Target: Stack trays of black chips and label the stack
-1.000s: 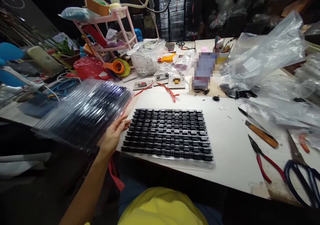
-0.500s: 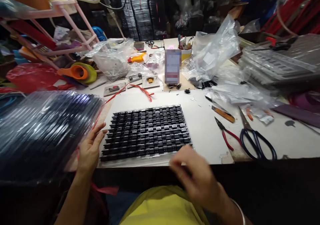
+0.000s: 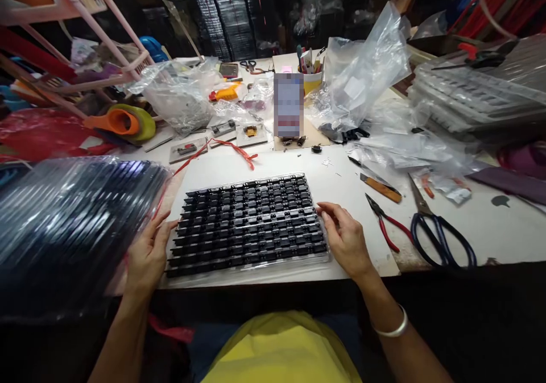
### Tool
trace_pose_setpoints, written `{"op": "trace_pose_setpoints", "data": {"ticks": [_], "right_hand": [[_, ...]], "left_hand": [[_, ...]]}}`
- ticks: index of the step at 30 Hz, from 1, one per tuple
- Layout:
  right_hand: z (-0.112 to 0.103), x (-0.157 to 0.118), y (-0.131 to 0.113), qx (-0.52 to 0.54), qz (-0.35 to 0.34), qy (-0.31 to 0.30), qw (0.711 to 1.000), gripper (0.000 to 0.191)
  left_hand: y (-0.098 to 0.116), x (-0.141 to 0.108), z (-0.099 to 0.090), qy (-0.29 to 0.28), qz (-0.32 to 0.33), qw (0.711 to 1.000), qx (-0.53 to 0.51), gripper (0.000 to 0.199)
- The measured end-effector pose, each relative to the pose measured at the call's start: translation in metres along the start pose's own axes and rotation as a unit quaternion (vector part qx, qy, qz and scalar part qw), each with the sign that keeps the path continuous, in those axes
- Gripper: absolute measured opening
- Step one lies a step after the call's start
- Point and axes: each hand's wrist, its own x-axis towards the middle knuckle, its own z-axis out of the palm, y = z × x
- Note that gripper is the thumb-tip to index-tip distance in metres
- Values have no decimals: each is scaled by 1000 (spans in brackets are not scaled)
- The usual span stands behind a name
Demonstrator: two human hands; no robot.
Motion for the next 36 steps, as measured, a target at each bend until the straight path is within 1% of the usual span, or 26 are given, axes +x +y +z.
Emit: {"op": "trace_pose_setpoints", "data": {"ticks": [3, 5, 7, 10, 12, 17, 24, 27, 30, 33, 36], "right_hand": [[0, -3, 2, 7, 17, 8, 1000, 29], [-1, -6, 2, 3, 32, 11, 999, 31], [-2, -9, -1, -14, 54, 11, 998, 33], [-4, -10, -7, -36, 91, 10, 995, 34], [-5, -10, -11, -43, 114, 6, 992, 34], [-5, -10, -17, -61, 146, 7, 987, 36], [1, -12, -19, -66, 152, 36, 986, 38], [-1, -8, -16, -66, 148, 15, 987, 42], [-8, 2, -14, -62, 127, -44, 989, 47], [-14, 17, -13, -33, 112, -110, 987, 49], [-14, 34, -14, -10, 99, -141, 985, 49]], "left_hand": [[0, 0, 0, -24, -4, 999, -35, 46], [0, -1, 0, -26, -4, 997, -68, 44], [0, -4, 0, -16, -9, 993, -118, 42], [1, -7, -2, 5, -34, 975, -219, 43], [1, -9, -5, 22, -38, 968, -247, 43], [-1, -12, -7, 52, -14, 976, -213, 40], [-7, -10, -6, 51, -25, 982, -181, 38], [-4, -7, -7, 36, -24, 988, -150, 38], [-1, 1, -7, 19, -22, 993, -113, 38], [2, 12, -2, 16, -17, 995, -92, 34], [4, 22, 5, 15, -9, 995, -96, 35]]}}
